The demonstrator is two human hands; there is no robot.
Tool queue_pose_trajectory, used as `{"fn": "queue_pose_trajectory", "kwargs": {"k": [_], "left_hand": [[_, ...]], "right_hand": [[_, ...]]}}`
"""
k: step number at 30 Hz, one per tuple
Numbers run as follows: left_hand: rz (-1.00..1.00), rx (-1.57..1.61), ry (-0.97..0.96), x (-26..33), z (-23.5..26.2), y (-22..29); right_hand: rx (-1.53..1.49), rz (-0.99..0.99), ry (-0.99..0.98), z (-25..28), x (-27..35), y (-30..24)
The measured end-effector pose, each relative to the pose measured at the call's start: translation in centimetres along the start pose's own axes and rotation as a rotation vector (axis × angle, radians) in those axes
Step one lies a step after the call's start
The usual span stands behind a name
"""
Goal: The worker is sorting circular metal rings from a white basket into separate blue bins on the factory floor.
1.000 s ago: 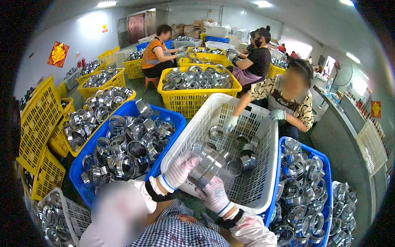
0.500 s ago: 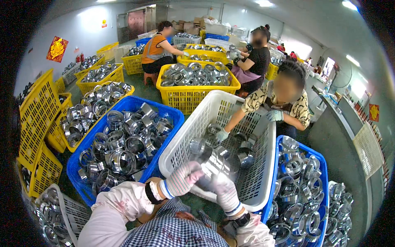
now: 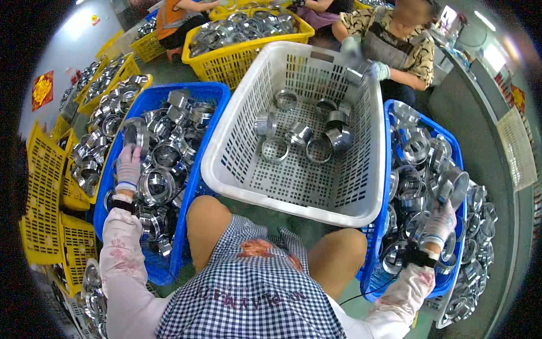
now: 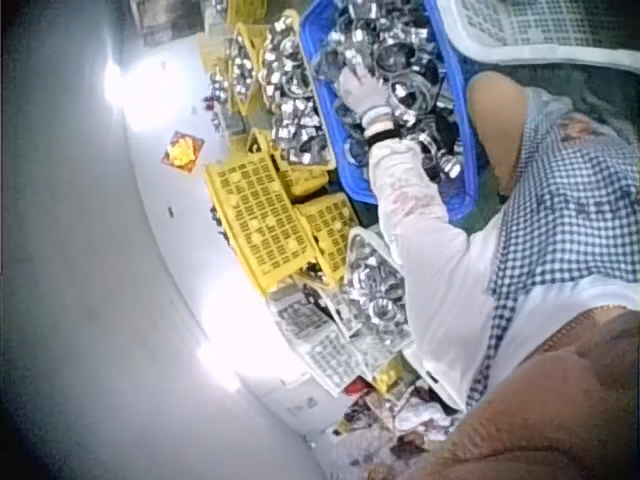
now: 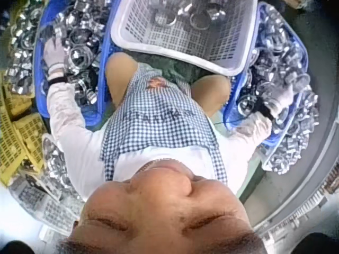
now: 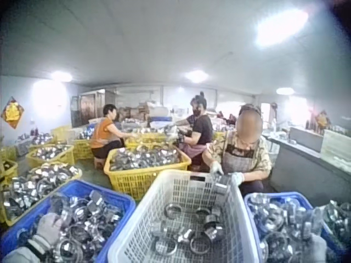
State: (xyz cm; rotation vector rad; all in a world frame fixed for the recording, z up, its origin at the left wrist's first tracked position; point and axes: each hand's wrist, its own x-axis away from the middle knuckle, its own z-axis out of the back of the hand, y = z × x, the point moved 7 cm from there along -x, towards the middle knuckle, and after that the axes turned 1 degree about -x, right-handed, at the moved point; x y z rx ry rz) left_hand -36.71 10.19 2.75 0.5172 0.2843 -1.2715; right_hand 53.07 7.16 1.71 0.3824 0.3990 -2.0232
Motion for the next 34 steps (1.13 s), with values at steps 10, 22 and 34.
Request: {"fn": "queue_pose_trajectory", "kwargs": {"k": [10,22,34], "left_hand": [[-0.119,0.043,-0.527,1.0,-17.8,15.4],[-0.221,-0.175,-0.622,-1.0,-21.9,20.1],[-0.255,-0.067,-0.602,-1.1,-22.6,19.8]], "right_hand": [[-0.752,0.163,-0.352,-6.9,-0.5,-14.2],[-0.011,0.545,-1.193,-40.1,6.6,-33.2],[0.533,0.642,-1.039,-46.9,10.3,-31.4]]}}
